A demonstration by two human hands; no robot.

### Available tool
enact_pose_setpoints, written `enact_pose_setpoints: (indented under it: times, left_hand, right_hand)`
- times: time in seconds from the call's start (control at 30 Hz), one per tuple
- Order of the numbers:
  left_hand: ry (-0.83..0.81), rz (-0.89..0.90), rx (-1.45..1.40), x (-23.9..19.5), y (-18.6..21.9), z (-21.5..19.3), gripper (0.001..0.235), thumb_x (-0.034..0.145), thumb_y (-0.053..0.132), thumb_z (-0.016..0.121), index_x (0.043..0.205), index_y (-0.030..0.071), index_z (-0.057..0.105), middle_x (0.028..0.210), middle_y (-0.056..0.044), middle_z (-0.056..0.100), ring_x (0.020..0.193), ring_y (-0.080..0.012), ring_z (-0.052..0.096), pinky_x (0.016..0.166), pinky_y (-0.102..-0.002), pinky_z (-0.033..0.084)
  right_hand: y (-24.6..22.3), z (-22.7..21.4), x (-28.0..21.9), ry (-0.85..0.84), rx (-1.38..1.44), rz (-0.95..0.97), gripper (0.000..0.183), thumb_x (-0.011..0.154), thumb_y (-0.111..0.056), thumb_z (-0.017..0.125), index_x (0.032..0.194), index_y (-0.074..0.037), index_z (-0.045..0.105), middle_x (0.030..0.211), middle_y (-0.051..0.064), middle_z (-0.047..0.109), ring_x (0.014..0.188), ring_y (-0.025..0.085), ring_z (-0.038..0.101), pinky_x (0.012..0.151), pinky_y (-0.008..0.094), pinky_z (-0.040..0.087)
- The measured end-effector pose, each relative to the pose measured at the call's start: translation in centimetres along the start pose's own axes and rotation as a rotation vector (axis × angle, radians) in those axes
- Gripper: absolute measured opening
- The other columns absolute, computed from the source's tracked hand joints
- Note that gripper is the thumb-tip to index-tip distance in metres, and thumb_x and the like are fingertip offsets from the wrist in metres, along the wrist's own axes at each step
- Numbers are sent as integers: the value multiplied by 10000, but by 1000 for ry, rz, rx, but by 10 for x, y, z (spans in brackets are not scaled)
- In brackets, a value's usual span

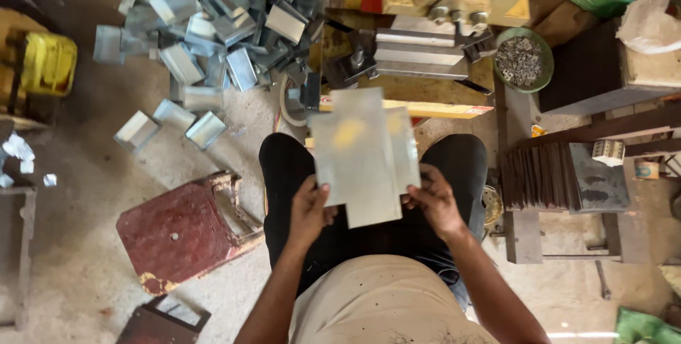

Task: The person bends metal sheets using a press machine. They pick up a metal sheet, position it under the press to bend the edges, and then place the finished pieces aside, handling one sheet at a time.

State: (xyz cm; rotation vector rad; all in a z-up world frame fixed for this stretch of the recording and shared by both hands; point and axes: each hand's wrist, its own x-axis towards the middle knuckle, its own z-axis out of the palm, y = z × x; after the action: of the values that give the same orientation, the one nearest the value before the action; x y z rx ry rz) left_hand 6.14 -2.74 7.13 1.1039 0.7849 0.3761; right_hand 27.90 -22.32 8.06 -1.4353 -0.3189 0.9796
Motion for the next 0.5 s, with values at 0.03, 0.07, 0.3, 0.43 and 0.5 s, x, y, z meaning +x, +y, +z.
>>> enact_pose_setpoints:
  times: [0.03, 0.07, 0.3, 0.43, 0.5]
  left_hand:
    - [-44, 41, -5, 9, 5, 15, 340, 1027, 287, 540, 1266, 46, 574, 653, -6, 623, 466, -62, 530, 404, -211, 416]
    - [-89, 78, -10, 21, 10, 29, 370, 1032, 268, 530, 1328, 46, 535, 694, -3, 635, 483, -57, 532, 418, -214, 433]
    - [-198, 254, 29, 120, 3, 94, 384, 1094, 229, 521, 1383, -23, 538, 795, -12, 618, 548, -47, 524, 464, -216, 443]
    - [-201, 245, -74, 160, -3, 101, 333, 1072, 205, 573, 1299, -40, 563, 745, -48, 631, 532, -73, 550, 457, -231, 445]
    - [-182, 214, -83, 169, -6, 101, 320, 1050, 199, 583, 1273, -30, 574, 743, -59, 652, 520, -87, 573, 453, -242, 466]
  right_hand:
    - [-5, -13, 4, 48, -23, -26, 496, 923, -46, 669, 1373, 40, 478, 901, 143, 704, 761, 196, 670, 664, 319, 549]
    - [-9, -25, 8, 75, -16, -60, 493, 928, -42, 665, 1376, 38, 476, 914, 133, 704, 766, 189, 663, 668, 313, 543]
    - [-26, -79, 57, 217, 71, -184, 526, 976, -35, 648, 1467, 50, 476, 969, 91, 695, 814, 156, 659, 723, 300, 545]
    - [-35, -89, 81, 223, 95, -238, 565, 979, -53, 612, 1519, 34, 472, 921, 100, 727, 791, 154, 692, 712, 297, 565]
    - [-42, -93, 91, 238, 76, -237, 593, 976, -46, 620, 1530, -29, 411, 882, 97, 713, 744, 152, 668, 687, 295, 557]
